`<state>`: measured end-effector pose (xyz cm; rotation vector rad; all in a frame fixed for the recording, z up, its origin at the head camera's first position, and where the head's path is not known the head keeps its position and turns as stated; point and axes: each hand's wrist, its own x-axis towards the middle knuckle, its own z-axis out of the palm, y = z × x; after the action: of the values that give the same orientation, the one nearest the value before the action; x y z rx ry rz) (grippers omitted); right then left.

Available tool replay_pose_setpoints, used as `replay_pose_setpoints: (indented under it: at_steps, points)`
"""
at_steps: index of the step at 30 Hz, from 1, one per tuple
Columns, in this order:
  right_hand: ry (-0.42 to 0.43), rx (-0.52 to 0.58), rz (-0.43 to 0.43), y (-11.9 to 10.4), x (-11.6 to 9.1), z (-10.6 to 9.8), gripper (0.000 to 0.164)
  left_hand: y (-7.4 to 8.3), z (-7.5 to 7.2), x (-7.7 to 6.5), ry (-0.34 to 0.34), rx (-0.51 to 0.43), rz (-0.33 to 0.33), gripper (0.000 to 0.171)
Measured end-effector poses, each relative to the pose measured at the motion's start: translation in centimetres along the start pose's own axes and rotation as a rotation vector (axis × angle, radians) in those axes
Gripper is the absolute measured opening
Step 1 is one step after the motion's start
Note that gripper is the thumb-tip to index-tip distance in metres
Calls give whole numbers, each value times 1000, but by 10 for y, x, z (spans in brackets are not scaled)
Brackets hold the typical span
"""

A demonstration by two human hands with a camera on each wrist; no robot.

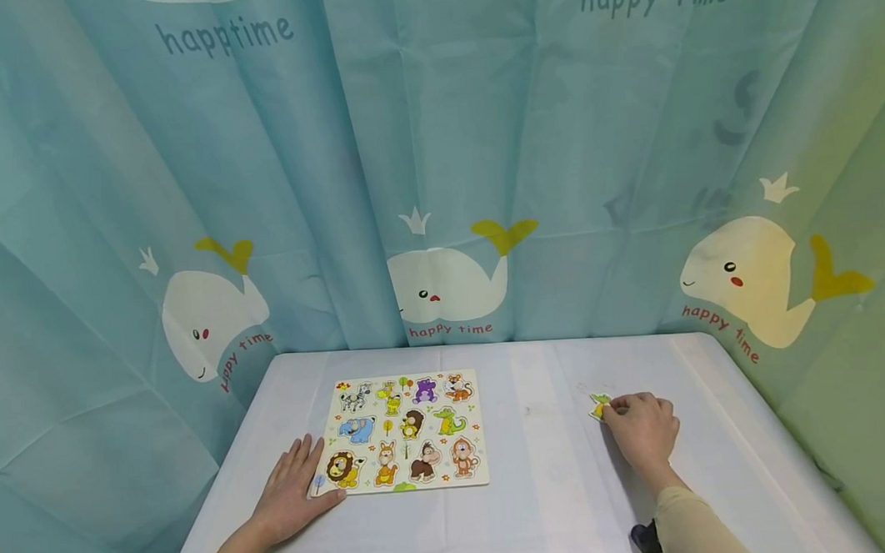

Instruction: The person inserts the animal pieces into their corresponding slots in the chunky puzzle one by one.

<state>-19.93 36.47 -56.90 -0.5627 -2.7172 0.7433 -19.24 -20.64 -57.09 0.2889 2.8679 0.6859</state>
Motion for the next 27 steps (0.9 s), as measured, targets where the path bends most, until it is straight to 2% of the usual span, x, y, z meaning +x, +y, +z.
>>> replay_pose_setpoints:
  at_steps: [11,21,27]
  points:
    - [-18,6,-2,0,1,-2,25,0,-1,1,5,12,7,108]
    - [-52,20,7,2,2,-1,28,-3,5,1,75,-23,44,105]
    - [-45,12,8,0,3,-3,27,-2,3,1,41,-5,27,106]
